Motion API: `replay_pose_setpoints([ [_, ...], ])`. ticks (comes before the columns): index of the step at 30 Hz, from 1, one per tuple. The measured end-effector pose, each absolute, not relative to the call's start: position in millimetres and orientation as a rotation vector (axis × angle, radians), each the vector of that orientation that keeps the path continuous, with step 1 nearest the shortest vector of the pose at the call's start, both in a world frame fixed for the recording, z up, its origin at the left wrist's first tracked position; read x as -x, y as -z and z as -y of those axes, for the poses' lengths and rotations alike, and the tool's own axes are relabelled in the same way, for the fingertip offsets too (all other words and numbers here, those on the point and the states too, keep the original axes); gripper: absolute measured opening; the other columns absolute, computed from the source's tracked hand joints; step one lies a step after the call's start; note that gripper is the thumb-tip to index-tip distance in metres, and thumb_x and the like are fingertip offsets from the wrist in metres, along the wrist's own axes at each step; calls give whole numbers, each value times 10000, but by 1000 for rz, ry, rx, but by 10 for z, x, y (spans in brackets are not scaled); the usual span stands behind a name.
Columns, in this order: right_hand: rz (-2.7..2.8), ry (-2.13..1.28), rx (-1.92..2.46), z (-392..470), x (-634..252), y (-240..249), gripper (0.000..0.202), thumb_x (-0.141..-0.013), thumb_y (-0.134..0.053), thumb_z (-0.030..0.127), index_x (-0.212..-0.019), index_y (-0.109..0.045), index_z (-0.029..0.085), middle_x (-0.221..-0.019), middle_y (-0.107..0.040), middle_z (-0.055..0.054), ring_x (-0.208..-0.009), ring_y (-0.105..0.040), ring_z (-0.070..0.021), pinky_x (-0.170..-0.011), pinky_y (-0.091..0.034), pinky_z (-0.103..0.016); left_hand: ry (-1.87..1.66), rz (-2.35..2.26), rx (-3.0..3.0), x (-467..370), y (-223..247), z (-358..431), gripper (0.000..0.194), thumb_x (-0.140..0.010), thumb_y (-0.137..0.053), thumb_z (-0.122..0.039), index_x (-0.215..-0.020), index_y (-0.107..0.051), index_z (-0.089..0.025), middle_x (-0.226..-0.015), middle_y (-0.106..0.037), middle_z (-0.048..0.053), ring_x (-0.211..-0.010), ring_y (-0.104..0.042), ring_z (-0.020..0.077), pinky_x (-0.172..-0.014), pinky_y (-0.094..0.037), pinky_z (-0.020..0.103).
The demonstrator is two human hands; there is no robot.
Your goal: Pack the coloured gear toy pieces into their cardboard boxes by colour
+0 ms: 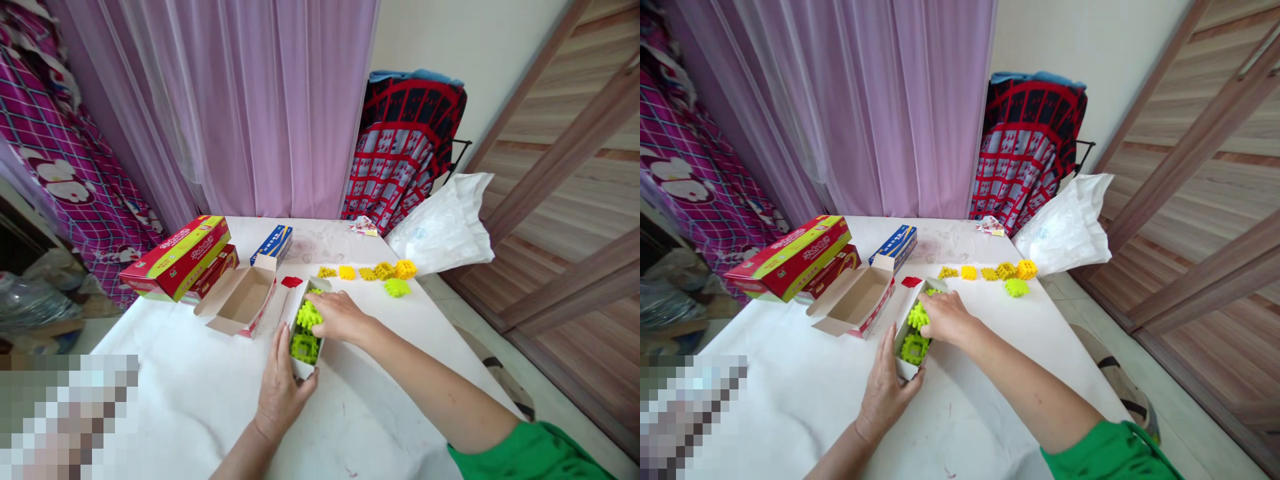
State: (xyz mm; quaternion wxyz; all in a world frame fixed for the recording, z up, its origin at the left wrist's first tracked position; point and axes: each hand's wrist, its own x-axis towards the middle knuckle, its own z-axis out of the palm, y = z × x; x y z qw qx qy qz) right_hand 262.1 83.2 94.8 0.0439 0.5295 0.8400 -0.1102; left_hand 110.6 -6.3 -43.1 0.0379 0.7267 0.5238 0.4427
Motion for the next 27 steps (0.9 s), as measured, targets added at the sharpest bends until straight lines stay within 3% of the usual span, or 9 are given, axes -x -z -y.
replay_pose_setpoints([
  [14,-2485,334,-1620,-790,-2573,-831,543,-722,-667,312,-1239,-553,191,-1194,-604,-141,-1107,-561,-288,-900,-379,-395,-1330,-1574,-2177,-1121,471,76,931,-781,-637,-218,-1536,-95,-162,-1519,-343,211,-1402,-376,333,-1069,-442,503],
  [22,-2544,305,-1663,-804,-2625,-790,481,-740,-643,291,-1208,-594,191,-1170,-644,-128,-1097,-568,-275,-893,-374,-378,-1314,-1573,-2165,-1115,438,78,935,-783,-645,-222,-1534,-90,-180,-1513,-343,209,-1402,-378,327,-1064,-450,508],
  [27,-2592,377,-1794,-736,-2720,-846,551,-751,-636,340,-1281,-568,205,-1250,-627,-118,-1158,-539,-288,-942,-344,-407,-1314,-1564,-2186,-1119,434,79,927,-787,-639,-219,-1534,-92,-166,-1509,-346,215,-1404,-372,328,-1074,-439,508],
])
